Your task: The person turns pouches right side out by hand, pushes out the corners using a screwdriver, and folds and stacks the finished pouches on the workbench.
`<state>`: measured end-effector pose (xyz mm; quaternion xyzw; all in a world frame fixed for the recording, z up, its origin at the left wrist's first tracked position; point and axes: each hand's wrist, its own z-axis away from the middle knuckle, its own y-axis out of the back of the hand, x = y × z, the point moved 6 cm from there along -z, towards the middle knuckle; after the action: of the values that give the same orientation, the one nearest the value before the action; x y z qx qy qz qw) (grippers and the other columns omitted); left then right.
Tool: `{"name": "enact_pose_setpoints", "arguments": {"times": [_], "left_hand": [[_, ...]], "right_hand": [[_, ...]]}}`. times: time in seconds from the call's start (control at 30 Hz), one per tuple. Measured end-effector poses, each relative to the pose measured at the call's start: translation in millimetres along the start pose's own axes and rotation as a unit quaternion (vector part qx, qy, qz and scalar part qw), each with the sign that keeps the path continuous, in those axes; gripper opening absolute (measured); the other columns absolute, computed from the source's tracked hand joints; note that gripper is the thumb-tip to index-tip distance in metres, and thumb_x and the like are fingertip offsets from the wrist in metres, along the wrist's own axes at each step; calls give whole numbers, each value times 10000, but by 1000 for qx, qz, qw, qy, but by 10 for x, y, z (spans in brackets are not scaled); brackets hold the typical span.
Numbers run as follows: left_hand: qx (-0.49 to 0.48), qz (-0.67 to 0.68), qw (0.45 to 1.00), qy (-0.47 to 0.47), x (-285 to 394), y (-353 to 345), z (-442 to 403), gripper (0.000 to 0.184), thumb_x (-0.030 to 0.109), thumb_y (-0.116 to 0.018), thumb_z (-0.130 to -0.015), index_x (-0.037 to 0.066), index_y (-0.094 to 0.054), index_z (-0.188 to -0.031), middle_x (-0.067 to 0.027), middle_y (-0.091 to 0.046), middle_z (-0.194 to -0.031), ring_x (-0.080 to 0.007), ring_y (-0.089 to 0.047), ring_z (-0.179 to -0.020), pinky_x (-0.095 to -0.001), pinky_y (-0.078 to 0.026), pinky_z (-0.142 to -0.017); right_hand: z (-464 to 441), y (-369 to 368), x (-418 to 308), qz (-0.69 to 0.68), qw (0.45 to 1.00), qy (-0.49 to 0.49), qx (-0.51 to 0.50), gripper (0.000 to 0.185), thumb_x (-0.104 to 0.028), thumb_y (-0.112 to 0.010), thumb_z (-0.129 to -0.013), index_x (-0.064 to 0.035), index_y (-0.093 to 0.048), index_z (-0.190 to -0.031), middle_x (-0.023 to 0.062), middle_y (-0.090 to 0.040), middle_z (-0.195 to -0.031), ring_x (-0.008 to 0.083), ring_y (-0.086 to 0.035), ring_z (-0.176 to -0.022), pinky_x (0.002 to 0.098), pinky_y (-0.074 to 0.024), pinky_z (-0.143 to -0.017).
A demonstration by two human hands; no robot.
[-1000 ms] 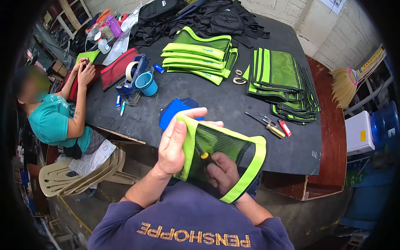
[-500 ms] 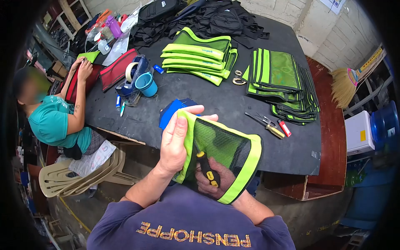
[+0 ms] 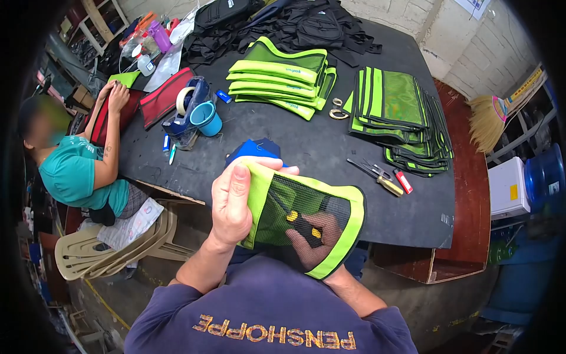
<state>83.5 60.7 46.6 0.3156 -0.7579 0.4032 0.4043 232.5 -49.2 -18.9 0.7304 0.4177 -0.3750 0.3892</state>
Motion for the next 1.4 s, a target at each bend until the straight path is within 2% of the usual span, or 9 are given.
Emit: {"name": "enact_pose_setpoints", "arguments": {"times": [0.73, 0.77, 0.83, 1.0, 1.1, 1.27, 1.3, 1.37, 1.4], "left_hand": [[47, -116, 992, -9, -51, 31, 47, 488, 329, -368, -1177, -39, -685, -1120, -77, -735, -972, -109, -668, -879, -256, -533, -804], [54, -91, 994, -5, -64, 27, 43, 489, 328, -366, -1178, -35, -687, -1110, -69, -729, -961, -102, -657, -866, -254, -528, -794], [53, -90, 994, 3, -94, 39, 35, 486, 327, -366, -1178, -31, -686, -1105, -66, -728, -960, -101, -656, -864, -254, -527, -793], [72, -114, 991, 3, -190, 83, 42, 476, 324, -367, -1178, -20, -683, -1086, -57, -724, -949, -98, -651, -849, -255, -525, -785], [83, -150, 985, -7, -154, 101, 78, 472, 322, -370, -1178, -20, -682, -1083, -58, -720, -939, -96, -646, -844, -256, -523, -784], [81, -184, 980, -4, -107, 74, 61, 447, 302, -389, -1174, -24, -682, -1082, -61, -710, -914, -99, -640, -842, -271, -522, -781], [84, -179, 980, 2, -118, 72, 50, 438, 293, -396, -1172, -25, -683, -1080, -60, -708, -906, -102, -640, -840, -277, -523, -777], [74, -188, 979, 5, -171, 123, -25, 442, 296, -394, -1172, -27, -686, -1094, -63, -712, -913, -109, -647, -844, -278, -526, -785], [65, -198, 978, 7, -216, 177, -83, 446, 298, -392, -1172, -30, -689, -1108, -65, -717, -919, -116, -654, -848, -278, -529, -794]], "right_hand": [[-27, -21, -83, 45, 999, 1, -13, 292, -29, -782, -892, -17, -590, -1112, 96, -611, -955, 190, -623, -857, 325, -525, -808], [-9, -39, 99, -90, 983, -152, -56, 282, -34, -774, -898, -19, -593, -1113, 92, -614, -937, 188, -625, -848, 326, -525, -802], [189, -203, 312, -342, 822, -434, -134, 263, -43, -757, -908, -22, -599, -1117, 83, -618, -900, 186, -627, -829, 328, -525, -789], [-16, -171, 130, -141, 969, -195, -62, 218, -108, -734, -952, -27, -610, -1112, 88, -637, -834, 162, -615, -701, 295, -495, -648], [-79, -171, -87, 22, 1000, 2, -9, 202, -156, -716, -985, -31, -618, -1108, 92, -652, -784, 144, -605, -605, 270, -472, -542], [-160, -59, 62, -27, 997, -18, -68, 221, -201, -674, -1011, -34, -593, -1129, 81, -625, -775, 145, -567, -602, 270, -488, -626], [-133, -136, 208, -251, 942, -173, -137, 212, -185, -687, -1002, -32, -595, -1118, 75, -633, -797, 140, -583, -644, 268, -487, -647], [42, -327, 202, -623, 610, -429, -236, 199, -151, -713, -985, -30, -599, -1094, 62, -649, -840, 131, -615, -729, 264, -486, -689], [4, -278, 200, -623, 610, -430, -234, 199, -151, -713, -985, -30, -599, -1094, 62, -649, -840, 131, -615, -729, 264, -486, -689]]}}
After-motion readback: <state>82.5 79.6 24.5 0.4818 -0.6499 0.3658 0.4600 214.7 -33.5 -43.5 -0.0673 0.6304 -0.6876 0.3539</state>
